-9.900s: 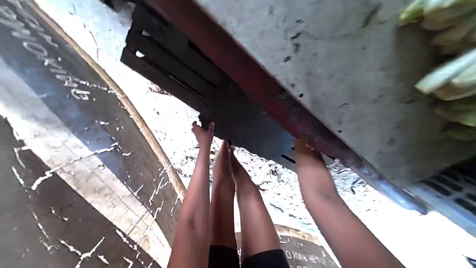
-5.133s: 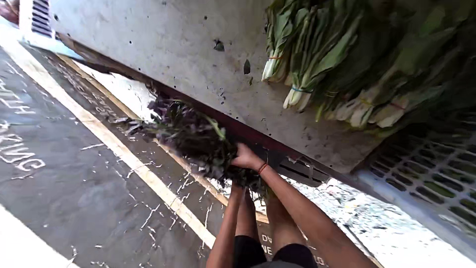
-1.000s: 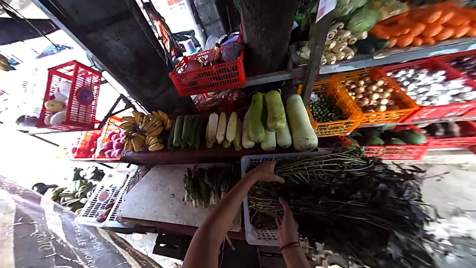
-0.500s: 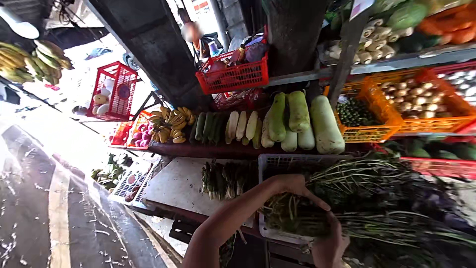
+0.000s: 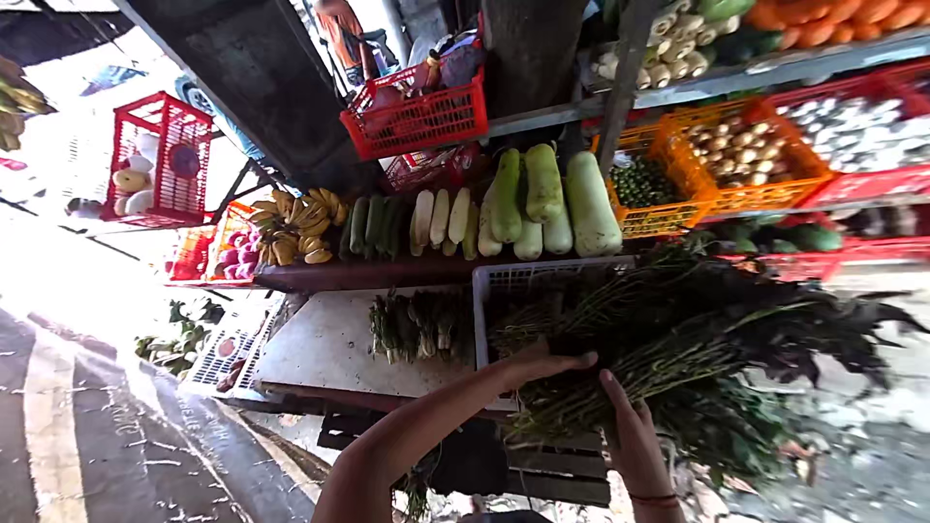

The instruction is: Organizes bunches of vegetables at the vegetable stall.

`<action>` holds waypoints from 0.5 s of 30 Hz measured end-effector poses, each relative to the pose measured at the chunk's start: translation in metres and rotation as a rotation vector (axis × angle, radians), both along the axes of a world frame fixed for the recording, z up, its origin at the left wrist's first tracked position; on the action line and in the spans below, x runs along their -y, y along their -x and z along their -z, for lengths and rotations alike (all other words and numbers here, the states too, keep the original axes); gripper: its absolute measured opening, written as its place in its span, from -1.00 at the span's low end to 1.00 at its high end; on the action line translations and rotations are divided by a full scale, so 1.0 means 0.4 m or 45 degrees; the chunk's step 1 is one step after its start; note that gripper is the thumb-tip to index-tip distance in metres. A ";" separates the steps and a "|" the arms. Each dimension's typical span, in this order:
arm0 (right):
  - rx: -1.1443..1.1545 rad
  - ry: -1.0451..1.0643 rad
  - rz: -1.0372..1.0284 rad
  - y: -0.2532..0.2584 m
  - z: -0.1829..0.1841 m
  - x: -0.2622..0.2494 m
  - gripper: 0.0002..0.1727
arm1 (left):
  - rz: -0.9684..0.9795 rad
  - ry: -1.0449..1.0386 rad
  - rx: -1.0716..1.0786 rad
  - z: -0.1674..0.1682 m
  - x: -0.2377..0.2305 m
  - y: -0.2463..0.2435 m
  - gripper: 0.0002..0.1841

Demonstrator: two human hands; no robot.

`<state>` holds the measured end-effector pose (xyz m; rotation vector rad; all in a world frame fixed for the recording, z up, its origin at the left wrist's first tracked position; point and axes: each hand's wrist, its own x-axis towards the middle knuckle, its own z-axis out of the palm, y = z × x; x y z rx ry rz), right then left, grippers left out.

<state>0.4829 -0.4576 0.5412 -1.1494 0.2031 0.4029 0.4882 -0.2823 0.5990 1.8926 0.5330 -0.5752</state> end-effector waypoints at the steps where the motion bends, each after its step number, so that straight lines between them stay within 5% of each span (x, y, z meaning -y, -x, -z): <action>1: -0.003 -0.056 0.018 0.003 0.002 0.012 -0.34 | -0.059 0.118 -0.014 -0.012 0.012 0.009 0.08; 6: 0.218 -0.276 0.136 0.046 -0.092 0.112 -0.40 | -0.199 0.641 0.027 -0.148 0.080 0.051 -0.32; 11: 0.649 -0.511 -0.035 0.052 -0.103 0.136 -0.48 | -0.195 1.216 0.119 -0.022 0.083 0.113 -0.38; 15: 0.483 0.024 0.021 -0.002 -0.119 0.115 -0.27 | -0.182 1.176 0.057 0.010 0.075 0.164 -0.76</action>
